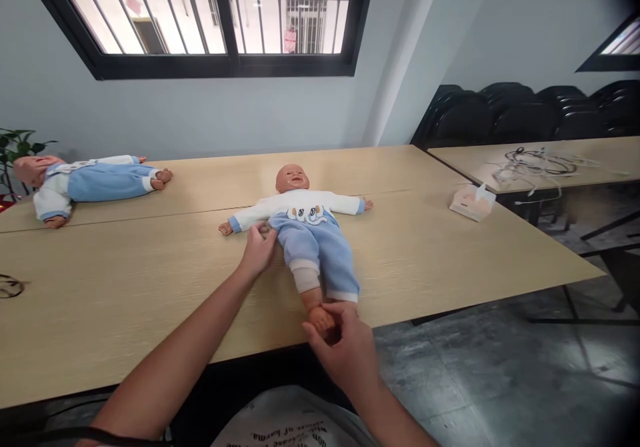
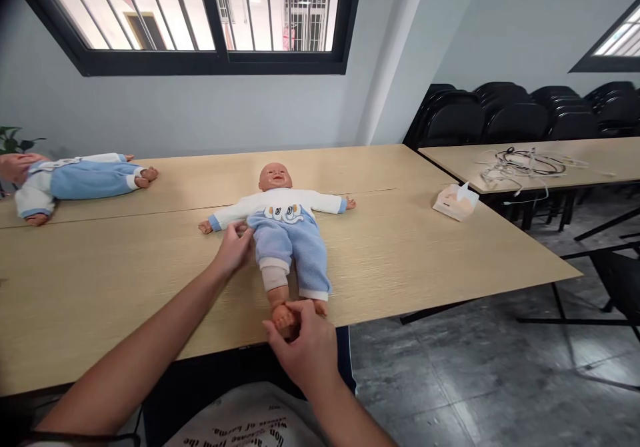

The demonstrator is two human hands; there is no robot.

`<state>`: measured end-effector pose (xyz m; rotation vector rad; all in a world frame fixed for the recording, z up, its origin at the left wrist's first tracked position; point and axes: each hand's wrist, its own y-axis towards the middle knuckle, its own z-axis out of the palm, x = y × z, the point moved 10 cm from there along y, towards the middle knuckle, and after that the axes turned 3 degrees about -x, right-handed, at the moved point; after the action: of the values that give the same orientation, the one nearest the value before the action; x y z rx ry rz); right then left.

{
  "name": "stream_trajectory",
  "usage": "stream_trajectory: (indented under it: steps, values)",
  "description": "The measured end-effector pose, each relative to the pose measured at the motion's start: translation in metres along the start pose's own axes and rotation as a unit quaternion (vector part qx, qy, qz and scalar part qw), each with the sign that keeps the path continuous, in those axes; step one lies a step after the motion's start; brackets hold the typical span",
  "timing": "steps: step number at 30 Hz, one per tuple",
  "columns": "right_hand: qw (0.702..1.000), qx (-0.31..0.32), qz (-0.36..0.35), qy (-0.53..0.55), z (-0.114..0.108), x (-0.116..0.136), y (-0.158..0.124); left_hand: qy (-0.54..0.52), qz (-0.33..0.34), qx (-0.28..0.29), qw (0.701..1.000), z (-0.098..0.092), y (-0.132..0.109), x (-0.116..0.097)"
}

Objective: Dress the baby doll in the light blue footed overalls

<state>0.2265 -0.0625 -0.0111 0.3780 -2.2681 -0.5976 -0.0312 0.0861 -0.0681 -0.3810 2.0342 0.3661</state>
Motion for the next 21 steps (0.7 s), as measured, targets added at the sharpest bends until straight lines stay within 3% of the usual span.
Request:
stream_trajectory:
  steps: [2,4,5,6,8,10,12,14,16,18,20,21]
  values:
    - [1.0,0.002,0.012,0.007,0.02,0.009,-0.004,-0.077,-0.043,0.053,0.995,0.008,-0.038,-0.001]
    - [0.999,0.022,0.023,0.019,0.042,0.018,-0.008,-0.253,-0.132,0.165,0.944,0.027,-0.08,-0.002]
    - [0.999,0.043,0.021,0.025,0.053,0.025,-0.01,-0.294,-0.167,0.211,0.917,0.032,-0.099,-0.003]
    - [0.997,0.071,0.014,0.036,0.063,0.032,-0.011,-0.314,-0.195,0.242,0.898,0.033,-0.112,-0.004]
    - [0.988,0.133,-0.012,0.078,0.073,0.048,-0.011,-0.292,-0.206,0.251,0.9,0.021,-0.12,0.0]
    - [0.975,0.169,-0.031,0.141,0.067,0.055,-0.005,-0.242,-0.173,0.213,0.931,-0.002,-0.106,0.007]
    - [0.97,0.144,-0.017,0.193,0.049,0.043,0.014,-0.187,-0.12,0.168,0.961,-0.026,-0.085,0.012]
    - [0.972,0.07,0.044,0.221,0.032,0.009,0.039,-0.135,-0.065,0.14,0.979,-0.045,-0.072,0.016]
    - [0.958,-0.007,0.141,0.248,0.03,-0.037,0.059,-0.076,-0.006,0.098,0.992,-0.061,-0.069,0.014]
    - [0.915,-0.045,0.246,0.316,0.048,-0.075,0.067,0.008,0.066,0.007,0.998,-0.079,-0.08,0.001]
    - [0.84,-0.038,0.336,0.425,0.08,-0.094,0.066,0.09,0.143,-0.096,0.981,-0.091,-0.11,-0.023]
    - [0.794,-0.024,0.372,0.481,0.096,-0.096,0.063,0.112,0.174,-0.119,0.971,-0.089,-0.129,-0.034]
